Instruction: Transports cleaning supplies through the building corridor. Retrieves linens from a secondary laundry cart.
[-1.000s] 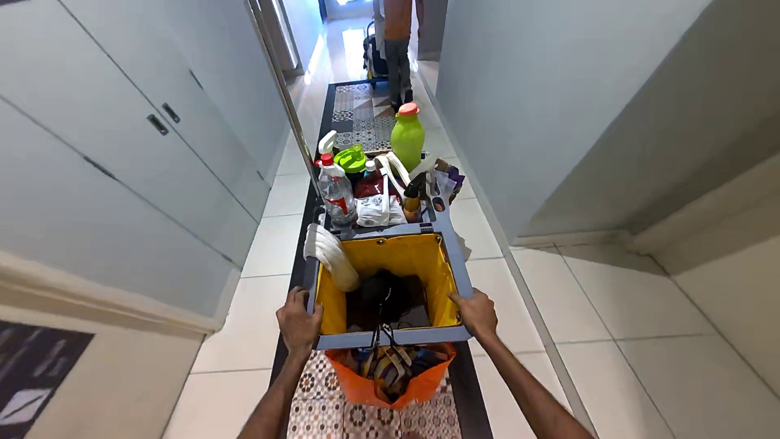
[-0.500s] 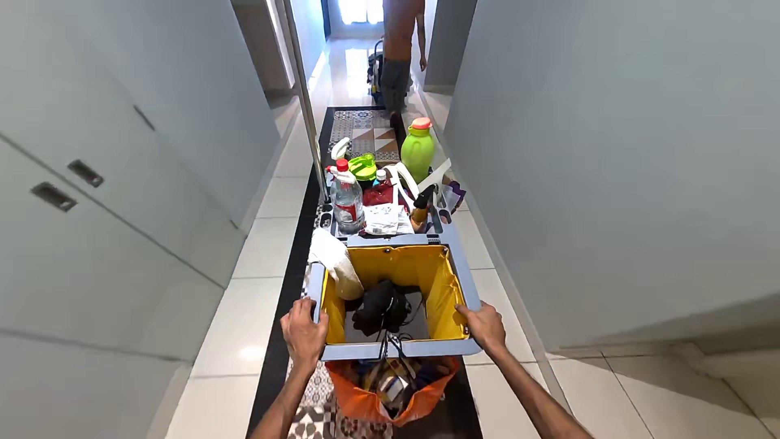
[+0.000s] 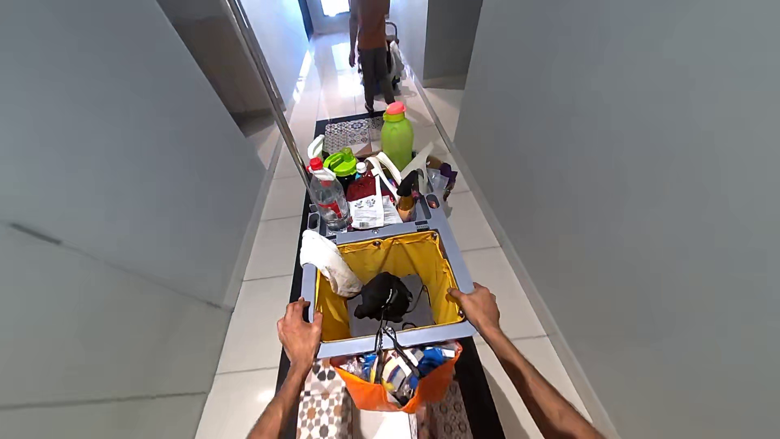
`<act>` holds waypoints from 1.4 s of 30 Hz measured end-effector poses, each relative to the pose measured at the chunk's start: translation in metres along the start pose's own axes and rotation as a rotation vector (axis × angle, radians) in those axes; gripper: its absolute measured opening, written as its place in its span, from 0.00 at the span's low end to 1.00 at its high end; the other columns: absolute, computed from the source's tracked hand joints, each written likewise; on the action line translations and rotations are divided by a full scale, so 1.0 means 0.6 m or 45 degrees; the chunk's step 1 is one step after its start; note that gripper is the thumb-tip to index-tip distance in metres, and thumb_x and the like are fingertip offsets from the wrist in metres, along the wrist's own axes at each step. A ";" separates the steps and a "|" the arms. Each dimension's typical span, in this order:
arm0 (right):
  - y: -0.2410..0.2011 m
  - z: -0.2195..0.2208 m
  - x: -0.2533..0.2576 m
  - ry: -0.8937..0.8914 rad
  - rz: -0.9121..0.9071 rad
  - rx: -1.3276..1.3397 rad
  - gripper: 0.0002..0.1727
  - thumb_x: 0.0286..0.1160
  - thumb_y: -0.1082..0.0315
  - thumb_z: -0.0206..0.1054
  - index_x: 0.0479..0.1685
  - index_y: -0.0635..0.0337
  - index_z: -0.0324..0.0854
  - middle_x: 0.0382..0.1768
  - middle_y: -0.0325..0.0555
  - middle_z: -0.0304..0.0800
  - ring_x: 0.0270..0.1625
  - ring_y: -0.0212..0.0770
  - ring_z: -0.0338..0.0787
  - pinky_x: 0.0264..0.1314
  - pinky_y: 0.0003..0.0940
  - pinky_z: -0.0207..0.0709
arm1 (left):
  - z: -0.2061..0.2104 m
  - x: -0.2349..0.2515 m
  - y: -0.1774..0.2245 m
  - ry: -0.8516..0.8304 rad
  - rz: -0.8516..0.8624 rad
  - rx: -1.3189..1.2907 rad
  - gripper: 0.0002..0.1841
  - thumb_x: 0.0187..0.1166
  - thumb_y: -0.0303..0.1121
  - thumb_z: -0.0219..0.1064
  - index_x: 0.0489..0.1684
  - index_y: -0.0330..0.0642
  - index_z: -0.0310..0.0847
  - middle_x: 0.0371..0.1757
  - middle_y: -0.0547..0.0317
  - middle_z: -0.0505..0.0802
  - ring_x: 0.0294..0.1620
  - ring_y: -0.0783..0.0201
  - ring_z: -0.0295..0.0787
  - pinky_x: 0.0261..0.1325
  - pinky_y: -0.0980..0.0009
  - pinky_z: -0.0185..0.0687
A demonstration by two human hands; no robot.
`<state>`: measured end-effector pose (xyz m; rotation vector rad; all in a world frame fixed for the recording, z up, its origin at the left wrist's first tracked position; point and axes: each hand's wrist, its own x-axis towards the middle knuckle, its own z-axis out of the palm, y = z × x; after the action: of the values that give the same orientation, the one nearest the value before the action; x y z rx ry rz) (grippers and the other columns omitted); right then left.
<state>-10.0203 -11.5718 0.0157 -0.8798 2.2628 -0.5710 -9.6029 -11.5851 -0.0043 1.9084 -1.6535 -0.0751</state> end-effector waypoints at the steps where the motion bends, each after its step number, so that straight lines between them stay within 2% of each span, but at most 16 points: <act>1: -0.044 0.006 0.046 0.002 0.009 -0.020 0.32 0.58 0.36 0.78 0.52 0.52 0.90 0.45 0.55 0.93 0.52 0.58 0.92 0.50 0.64 0.81 | 0.026 0.057 0.009 -0.009 -0.023 -0.010 0.20 0.68 0.43 0.66 0.52 0.40 0.90 0.58 0.46 0.92 0.54 0.42 0.89 0.56 0.40 0.77; 5: -0.219 0.032 0.233 -0.017 0.024 -0.063 0.32 0.59 0.35 0.77 0.54 0.51 0.90 0.48 0.55 0.94 0.55 0.58 0.92 0.53 0.65 0.81 | 0.135 0.286 0.029 -0.008 -0.079 -0.025 0.21 0.67 0.43 0.68 0.54 0.42 0.90 0.60 0.47 0.93 0.55 0.43 0.90 0.55 0.39 0.80; 10: -0.421 0.084 0.471 -0.022 -0.044 -0.003 0.32 0.61 0.36 0.78 0.51 0.56 0.89 0.43 0.56 0.93 0.49 0.59 0.92 0.51 0.64 0.82 | 0.270 0.569 0.045 -0.013 -0.108 -0.099 0.19 0.66 0.41 0.69 0.53 0.42 0.90 0.61 0.48 0.92 0.57 0.43 0.89 0.57 0.40 0.79; 13: -0.546 0.109 0.618 0.010 -0.070 0.018 0.32 0.62 0.37 0.79 0.50 0.57 0.89 0.41 0.56 0.92 0.47 0.58 0.92 0.49 0.64 0.82 | 0.354 0.747 0.066 0.000 -0.109 -0.140 0.18 0.66 0.39 0.70 0.52 0.42 0.91 0.60 0.48 0.93 0.54 0.44 0.90 0.53 0.40 0.81; 21: -0.897 0.165 0.987 0.034 0.039 -0.115 0.30 0.62 0.36 0.77 0.51 0.52 0.90 0.46 0.55 0.94 0.53 0.58 0.92 0.51 0.64 0.82 | 0.567 1.210 0.115 -0.033 -0.105 -0.076 0.17 0.65 0.39 0.72 0.51 0.43 0.89 0.57 0.49 0.91 0.52 0.46 0.91 0.47 0.43 0.86; 23: -0.981 0.179 1.079 0.006 0.034 -0.101 0.31 0.61 0.36 0.77 0.51 0.53 0.90 0.46 0.56 0.93 0.52 0.59 0.92 0.51 0.64 0.82 | 0.621 1.324 0.122 -0.026 -0.098 -0.083 0.17 0.65 0.39 0.72 0.51 0.43 0.88 0.58 0.49 0.90 0.52 0.47 0.91 0.46 0.44 0.86; 26: -1.095 0.203 1.226 -0.021 -0.026 -0.059 0.30 0.61 0.36 0.77 0.48 0.54 0.89 0.40 0.55 0.93 0.46 0.57 0.93 0.46 0.64 0.82 | 0.702 1.490 0.136 -0.016 -0.079 -0.148 0.18 0.66 0.37 0.72 0.53 0.43 0.88 0.60 0.49 0.90 0.55 0.47 0.90 0.49 0.44 0.86; 31: -1.299 0.239 1.474 -0.011 -0.017 -0.004 0.31 0.60 0.37 0.78 0.48 0.55 0.89 0.41 0.56 0.92 0.47 0.58 0.92 0.47 0.65 0.82 | 0.836 1.773 0.183 0.004 -0.108 -0.146 0.18 0.64 0.36 0.73 0.54 0.43 0.88 0.61 0.48 0.90 0.57 0.46 0.90 0.49 0.42 0.86; 35: -1.464 0.263 1.657 -0.008 0.000 -0.098 0.29 0.62 0.37 0.77 0.48 0.54 0.90 0.43 0.54 0.94 0.49 0.57 0.93 0.47 0.64 0.83 | 0.952 1.995 0.209 0.114 -0.009 -0.053 0.16 0.64 0.35 0.74 0.49 0.40 0.89 0.55 0.46 0.91 0.53 0.47 0.92 0.48 0.46 0.88; 40: -1.678 0.296 1.887 -0.036 0.000 -0.103 0.30 0.65 0.37 0.76 0.52 0.54 0.89 0.44 0.54 0.94 0.49 0.56 0.93 0.51 0.64 0.83 | 1.074 2.278 0.239 -0.002 -0.062 -0.052 0.19 0.67 0.36 0.74 0.56 0.39 0.88 0.59 0.43 0.90 0.55 0.45 0.91 0.50 0.46 0.89; 42: -1.749 0.319 1.983 -0.020 -0.030 -0.066 0.29 0.64 0.38 0.77 0.51 0.54 0.90 0.41 0.53 0.94 0.46 0.55 0.93 0.49 0.63 0.83 | 1.133 2.386 0.241 -0.003 -0.068 -0.088 0.19 0.67 0.36 0.73 0.55 0.39 0.88 0.60 0.44 0.90 0.56 0.47 0.91 0.51 0.47 0.88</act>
<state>-10.1120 -13.1670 0.0178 -0.9341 2.2652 -0.5159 -9.6998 -13.1733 -0.0077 1.9009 -1.5811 -0.1542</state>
